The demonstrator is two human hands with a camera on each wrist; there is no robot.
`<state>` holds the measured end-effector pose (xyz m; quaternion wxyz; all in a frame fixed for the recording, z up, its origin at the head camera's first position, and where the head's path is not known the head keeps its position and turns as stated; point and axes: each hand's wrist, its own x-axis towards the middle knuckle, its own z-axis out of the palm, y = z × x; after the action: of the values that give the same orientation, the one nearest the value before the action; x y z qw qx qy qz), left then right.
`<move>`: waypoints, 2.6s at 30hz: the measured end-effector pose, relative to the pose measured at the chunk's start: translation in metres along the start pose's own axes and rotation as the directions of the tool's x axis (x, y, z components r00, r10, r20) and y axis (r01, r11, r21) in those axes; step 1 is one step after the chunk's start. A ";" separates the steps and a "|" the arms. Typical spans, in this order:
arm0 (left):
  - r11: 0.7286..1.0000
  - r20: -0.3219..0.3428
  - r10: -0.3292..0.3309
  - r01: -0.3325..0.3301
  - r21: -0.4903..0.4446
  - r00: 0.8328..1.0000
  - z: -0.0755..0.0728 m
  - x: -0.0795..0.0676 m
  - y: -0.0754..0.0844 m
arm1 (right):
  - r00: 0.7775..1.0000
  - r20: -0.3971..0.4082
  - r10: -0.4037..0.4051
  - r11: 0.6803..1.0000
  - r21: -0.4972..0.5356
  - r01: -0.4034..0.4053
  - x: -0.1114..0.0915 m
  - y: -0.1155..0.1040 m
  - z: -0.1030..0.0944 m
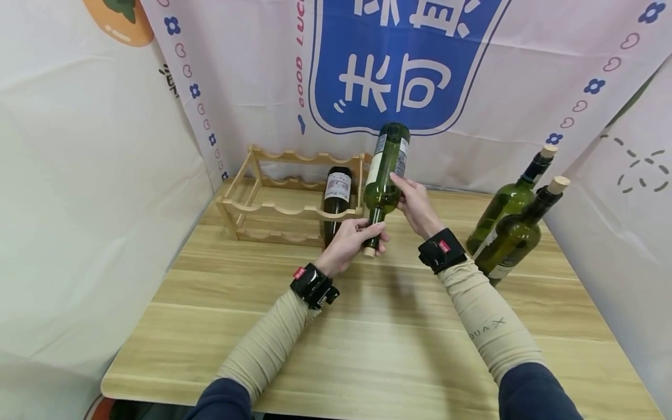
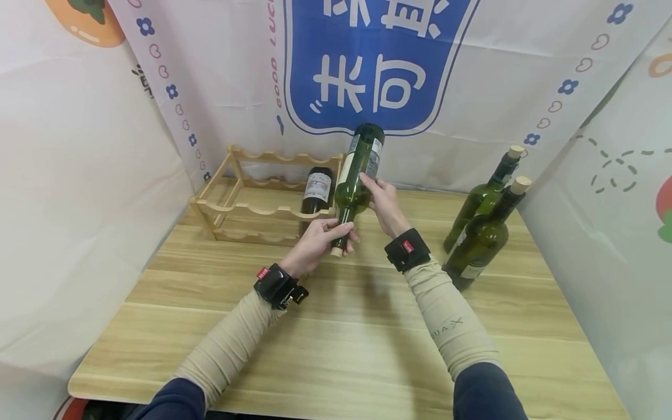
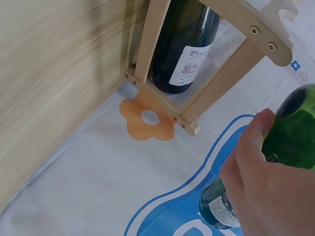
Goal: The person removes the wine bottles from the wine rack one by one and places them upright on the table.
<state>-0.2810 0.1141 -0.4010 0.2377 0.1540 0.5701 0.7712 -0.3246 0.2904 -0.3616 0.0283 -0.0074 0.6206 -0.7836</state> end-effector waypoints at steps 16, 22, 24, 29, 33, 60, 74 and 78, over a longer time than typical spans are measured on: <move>1.000 0.020 -0.014 0.014 -0.011 1.000 0.008 0.004 -0.002 | 1.000 -0.020 -0.012 1.000 -0.018 0.012 -0.003 -0.002 -0.009; 1.000 0.034 -0.015 0.015 -0.010 0.999 0.009 0.005 -0.003 | 1.000 -0.025 -0.015 0.999 -0.038 0.014 -0.004 -0.001 -0.012; 1.000 0.038 -0.013 0.014 -0.013 0.999 0.010 0.005 -0.003 | 1.000 -0.025 -0.018 0.998 -0.055 0.017 -0.004 -0.001 -0.013; 1.000 0.041 -0.005 0.005 -0.015 0.999 0.012 0.006 -0.002 | 0.999 -0.027 -0.022 0.995 -0.097 0.019 -0.003 -0.004 -0.014; 1.000 0.045 0.002 -0.001 -0.024 0.999 0.013 0.006 -0.001 | 0.999 -0.038 -0.026 0.987 -0.159 0.020 -0.004 -0.005 -0.015; 0.998 0.152 0.069 -0.065 -0.027 0.986 0.016 0.006 0.009 | 0.279 0.630 -0.724 -0.402 -0.715 0.572 -0.031 0.043 -0.019; 0.998 0.035 0.067 -0.067 0.018 0.997 -0.001 0.018 0.029 | 0.300 0.468 -0.831 -0.173 -0.731 0.661 -0.037 0.012 -0.007; 0.981 0.001 0.073 -0.072 0.180 0.997 -0.008 0.029 0.026 | 0.358 0.409 -0.839 -0.070 -0.734 0.675 -0.043 -0.002 -0.006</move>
<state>-0.3140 0.1175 -0.3797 0.1931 0.1935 0.6323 0.7249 -0.2816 0.2990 -0.3602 -0.4771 -0.2975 0.7868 -0.2544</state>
